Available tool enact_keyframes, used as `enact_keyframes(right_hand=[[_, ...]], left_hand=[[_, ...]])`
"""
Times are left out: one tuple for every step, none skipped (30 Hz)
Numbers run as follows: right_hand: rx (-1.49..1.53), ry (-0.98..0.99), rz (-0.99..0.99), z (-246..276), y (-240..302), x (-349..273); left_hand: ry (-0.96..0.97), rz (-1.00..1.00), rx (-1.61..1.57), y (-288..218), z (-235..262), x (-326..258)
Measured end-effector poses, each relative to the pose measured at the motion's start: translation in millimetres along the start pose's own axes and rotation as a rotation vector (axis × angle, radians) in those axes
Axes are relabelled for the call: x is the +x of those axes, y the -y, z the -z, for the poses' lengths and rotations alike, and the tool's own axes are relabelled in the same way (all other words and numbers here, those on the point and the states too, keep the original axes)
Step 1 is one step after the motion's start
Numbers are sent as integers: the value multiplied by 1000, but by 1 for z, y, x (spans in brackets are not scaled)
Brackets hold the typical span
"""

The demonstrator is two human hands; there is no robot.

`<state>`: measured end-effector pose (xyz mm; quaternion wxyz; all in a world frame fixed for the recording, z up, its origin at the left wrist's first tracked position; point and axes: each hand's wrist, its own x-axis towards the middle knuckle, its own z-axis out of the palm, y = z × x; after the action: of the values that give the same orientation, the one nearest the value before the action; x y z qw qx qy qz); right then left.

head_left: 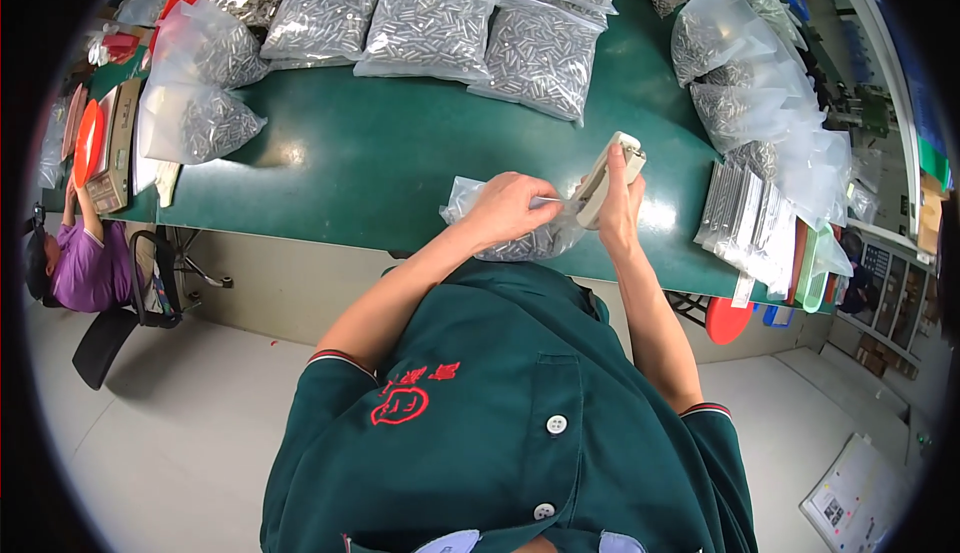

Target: Sealing small metal components into plastic bags using a stapler at a manufacturing workstation.

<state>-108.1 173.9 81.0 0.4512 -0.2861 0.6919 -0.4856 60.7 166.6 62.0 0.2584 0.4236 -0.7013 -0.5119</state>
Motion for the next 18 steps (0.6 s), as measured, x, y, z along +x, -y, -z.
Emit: enact_keyframes(right_hand=[[-12, 37, 3, 3, 3, -1], [-23, 69, 6, 4, 6, -3], [-33, 55, 16, 2, 7, -4], [-35, 54, 14, 1, 6, -5], [-54, 64, 31, 0, 5, -4], [-73, 72, 46, -1, 4, -4], [-75, 73, 46, -5, 5, -6], [-49, 65, 37, -10, 5, -9], [-23, 58, 28, -14, 6, -12], [-25, 57, 26, -16, 8, -14], [-22, 67, 26, -19, 10, -15], [-20, 77, 26, -21, 11, -16], [-20, 78, 25, -25, 12, -18], [-44, 99, 53, -27, 13, -19], [-67, 120, 80, -28, 14, -20], [-69, 121, 80, -28, 14, -20], [-42, 109, 52, -29, 14, -20], [-15, 97, 23, -30, 13, -20]], left_hand=[[50, 45, 67, -3, 7, 1], [105, 88, 133, -8, 14, 1], [106, 90, 131, -9, 16, 1], [130, 58, 133, -9, 18, 1], [150, 25, 135, -9, 19, 2], [149, 25, 134, -7, 19, 1], [132, 21, 101, -5, 17, 1], [116, 17, 67, -4, 16, 0], [118, 18, 64, -3, 15, 0], [111, -6, 90, -4, 15, 0], [104, -29, 118, -4, 16, 0], [105, -27, 118, -4, 16, -1], [86, -76, 125, -4, 15, -1], [67, -125, 130, -5, 15, -2], [65, -124, 128, -4, 14, -2], [58, -133, 132, -4, 14, -3], [52, -142, 136, -3, 15, -4], [50, -141, 136, -3, 15, -4]])
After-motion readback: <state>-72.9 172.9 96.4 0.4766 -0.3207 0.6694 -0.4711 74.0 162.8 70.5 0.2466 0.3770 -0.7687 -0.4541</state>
